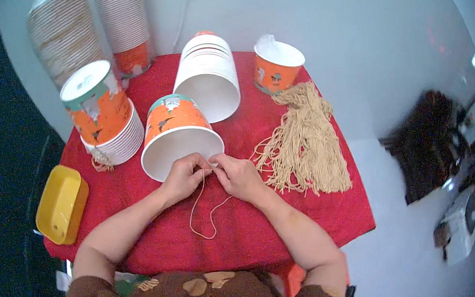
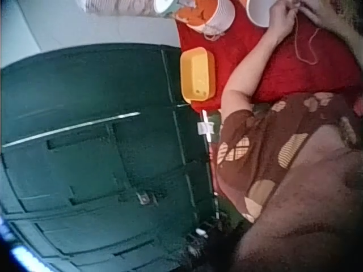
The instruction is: Attaching string handles to Halloween-themed paper buckets by threading them through pre-punched holes.
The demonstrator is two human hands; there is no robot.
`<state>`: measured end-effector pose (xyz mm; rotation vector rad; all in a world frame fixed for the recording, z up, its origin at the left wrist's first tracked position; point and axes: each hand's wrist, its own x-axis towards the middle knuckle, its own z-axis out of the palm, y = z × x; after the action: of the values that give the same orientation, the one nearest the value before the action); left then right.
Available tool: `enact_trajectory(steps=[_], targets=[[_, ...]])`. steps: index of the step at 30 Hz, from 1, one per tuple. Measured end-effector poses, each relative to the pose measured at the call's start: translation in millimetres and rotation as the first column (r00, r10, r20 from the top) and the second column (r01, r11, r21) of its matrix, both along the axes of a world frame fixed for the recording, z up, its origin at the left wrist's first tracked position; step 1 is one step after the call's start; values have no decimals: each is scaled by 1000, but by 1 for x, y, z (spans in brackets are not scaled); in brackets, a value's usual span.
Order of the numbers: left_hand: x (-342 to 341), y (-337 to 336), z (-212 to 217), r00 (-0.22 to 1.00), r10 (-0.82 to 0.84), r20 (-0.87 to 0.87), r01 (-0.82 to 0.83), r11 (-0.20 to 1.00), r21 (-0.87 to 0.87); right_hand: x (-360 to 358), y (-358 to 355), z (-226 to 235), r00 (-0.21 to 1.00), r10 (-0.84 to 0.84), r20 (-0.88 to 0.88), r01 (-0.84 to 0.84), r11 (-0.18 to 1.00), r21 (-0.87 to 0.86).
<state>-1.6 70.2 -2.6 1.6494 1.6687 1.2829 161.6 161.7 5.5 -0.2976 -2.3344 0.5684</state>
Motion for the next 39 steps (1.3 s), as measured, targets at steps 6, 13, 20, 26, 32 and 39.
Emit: enact_trajectory(steps=[6,13,20,26,32,39], targets=[[-3,5,-6,994,-46,-96,59,990,130,-2,-2,-9,999,-49,10,49,999,-11],[-4,3,-9,992,-10,-126,25,992,120,-4,-4,-9,999,-16,49,19,998,-58],[-3,6,-2,997,-6,-74,9,999,45,-3,1,-10,997,-24,68,26,1000,-18],[-9,4,17,975,-21,220,63,981,-186,-2,-3,-6,997,-6,76,14,994,-106],[-11,4,19,917,22,398,90,962,-259,-3,-14,-5,995,17,97,11,960,-281],[-10,7,3,962,2,274,45,985,-164,-4,-11,-1,996,-69,-49,70,998,6]])
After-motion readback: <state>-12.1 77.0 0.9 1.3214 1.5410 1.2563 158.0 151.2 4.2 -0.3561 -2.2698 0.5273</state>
